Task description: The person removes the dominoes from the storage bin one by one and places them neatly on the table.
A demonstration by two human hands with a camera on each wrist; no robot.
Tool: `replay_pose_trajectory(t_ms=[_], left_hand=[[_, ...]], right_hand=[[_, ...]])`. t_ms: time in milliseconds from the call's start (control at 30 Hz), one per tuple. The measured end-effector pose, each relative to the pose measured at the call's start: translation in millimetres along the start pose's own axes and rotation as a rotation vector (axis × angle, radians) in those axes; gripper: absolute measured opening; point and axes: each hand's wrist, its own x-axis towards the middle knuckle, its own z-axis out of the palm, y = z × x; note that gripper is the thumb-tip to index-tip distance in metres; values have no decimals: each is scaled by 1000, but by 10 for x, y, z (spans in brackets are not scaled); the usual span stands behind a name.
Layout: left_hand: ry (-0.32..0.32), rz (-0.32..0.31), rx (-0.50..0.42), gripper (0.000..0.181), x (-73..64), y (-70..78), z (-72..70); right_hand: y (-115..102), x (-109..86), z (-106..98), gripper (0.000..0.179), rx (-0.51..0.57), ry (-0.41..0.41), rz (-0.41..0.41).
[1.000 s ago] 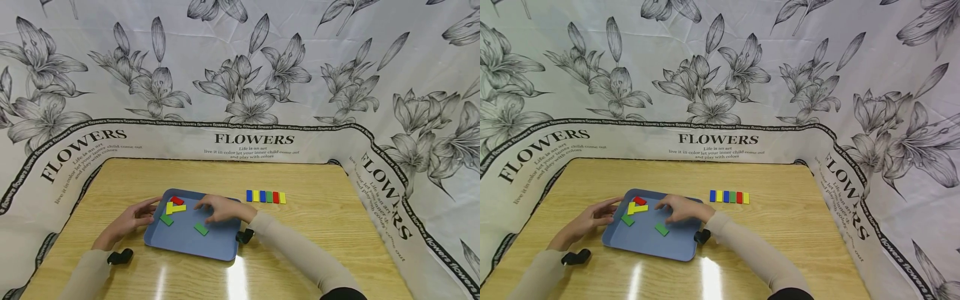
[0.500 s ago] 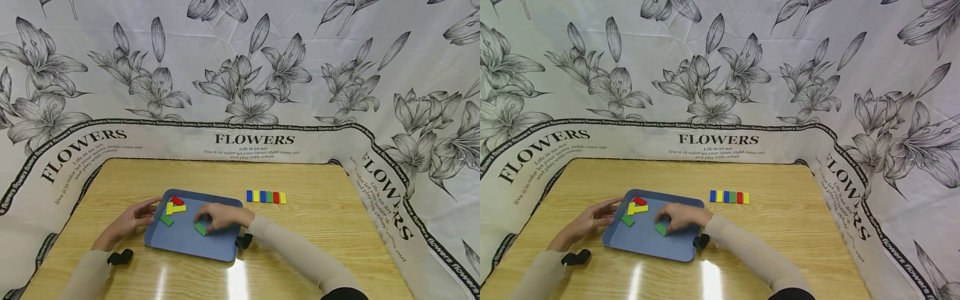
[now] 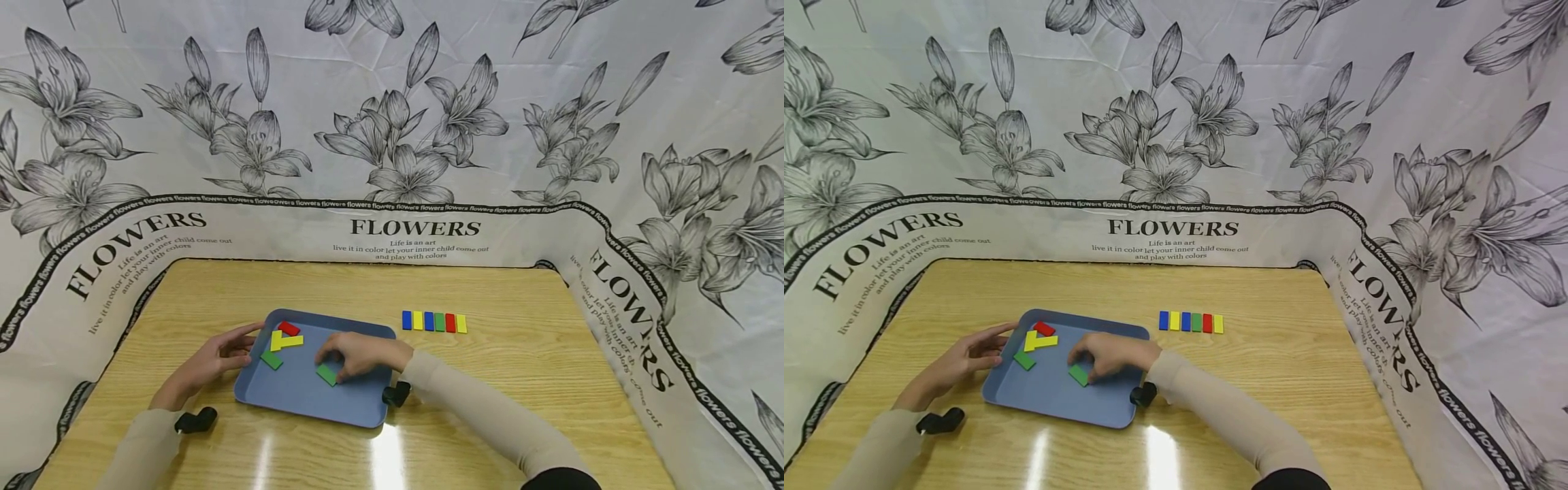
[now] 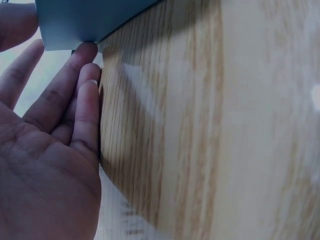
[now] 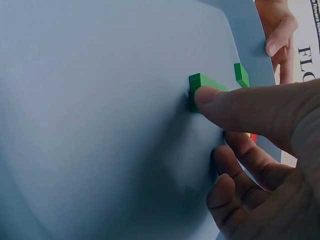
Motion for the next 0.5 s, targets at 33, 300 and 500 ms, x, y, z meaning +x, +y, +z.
replay_pose_trajectory(t_ms=[33,300,500], left_hand=[[1,0,0,62,0,3,0],[7,-11,-9,63,1,5,1],[6,-4,-12,64,5,-10,2]], right_hand=[[-1,4,2,46,-6,0,0],[-24,28,9,48,-37,-3,-4],[-48,25,2,45,-28,-6,-12]])
